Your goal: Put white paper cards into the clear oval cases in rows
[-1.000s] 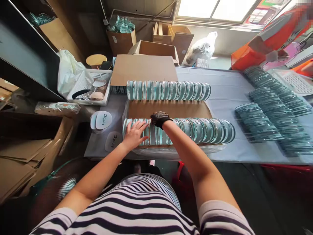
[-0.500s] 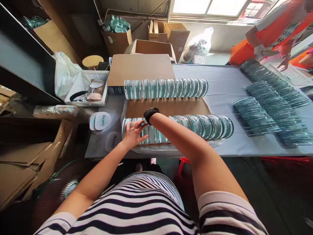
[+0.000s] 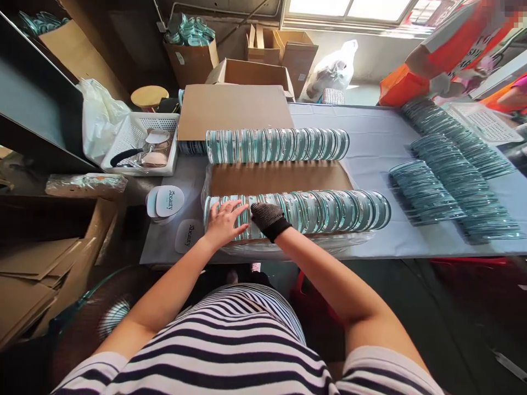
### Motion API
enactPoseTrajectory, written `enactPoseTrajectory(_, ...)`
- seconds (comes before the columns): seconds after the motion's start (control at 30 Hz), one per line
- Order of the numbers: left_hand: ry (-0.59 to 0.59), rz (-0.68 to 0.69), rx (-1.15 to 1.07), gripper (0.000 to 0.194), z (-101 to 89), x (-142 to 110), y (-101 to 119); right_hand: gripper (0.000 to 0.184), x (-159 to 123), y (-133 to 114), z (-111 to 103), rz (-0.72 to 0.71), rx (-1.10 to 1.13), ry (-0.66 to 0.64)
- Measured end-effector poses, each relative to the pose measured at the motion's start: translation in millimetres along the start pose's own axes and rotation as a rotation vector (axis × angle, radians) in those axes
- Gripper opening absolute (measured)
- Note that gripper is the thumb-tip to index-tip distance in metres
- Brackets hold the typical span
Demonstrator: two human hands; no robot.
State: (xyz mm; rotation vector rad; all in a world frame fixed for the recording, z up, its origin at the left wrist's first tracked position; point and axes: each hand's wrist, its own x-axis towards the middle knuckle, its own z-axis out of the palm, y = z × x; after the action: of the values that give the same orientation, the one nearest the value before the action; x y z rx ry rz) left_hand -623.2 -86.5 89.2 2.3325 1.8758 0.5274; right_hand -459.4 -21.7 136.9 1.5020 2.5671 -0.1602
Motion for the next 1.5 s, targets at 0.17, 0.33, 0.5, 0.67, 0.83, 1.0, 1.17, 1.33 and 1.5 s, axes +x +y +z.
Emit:
enactPoseTrajectory(0.17,0.000,0.012,0.015,0.054,0.4,0.0,-0.2,0.033,-5.6,13.8,0.3,0.075,0.078,0.101)
enactPoseTrajectory(0.33,0.016,0.006,0.021,0.055,4.1,-0.9,-1.1,0.037,36.0,20.7,-19.1,0.024,0.027,-0.063)
enactPoseTrajectory(0.5,0.040,0.014,0.011,0.054,8.1,-1.3,-2.1,0.032,75.0,6.7,-35.6,-0.128,-0.054,-0.298)
enactPoseTrajectory(0.67,0.043,0.010,0.010,0.057,9.6,-1.0,-2.5,0.028,78.4,-18.3,-44.1,-0.247,-0.266,-0.285)
enactPoseTrajectory(0.83,0.045,0.008,-0.014,0.057,7.3,-1.6,-1.6,0.026,44.7,-3.9,-34.7,-0.250,-0.173,-0.109)
enactPoseTrajectory(1.0,0.020,0.003,-0.014,0.058,3.4,-2.0,-0.2,0.034,-25.5,6.3,21.2,-0.029,0.032,0.066)
enactPoseTrajectory(1.17,0.014,0.001,-0.002,0.056,3.5,-2.0,-0.9,0.041,-69.1,-10.3,104.3,0.034,0.138,-0.044)
enactPoseTrajectory(1.33,-0.014,-0.005,0.040,0.059,-1.0,-5.2,-0.6,0.039,-74.8,-3.6,132.9,0.012,0.185,-0.053)
enactPoseTrajectory(1.5,0.026,0.090,0.069,0.064,-2.3,8.9,20.9,0.040,-54.4,46.0,54.4,0.146,0.156,0.299)
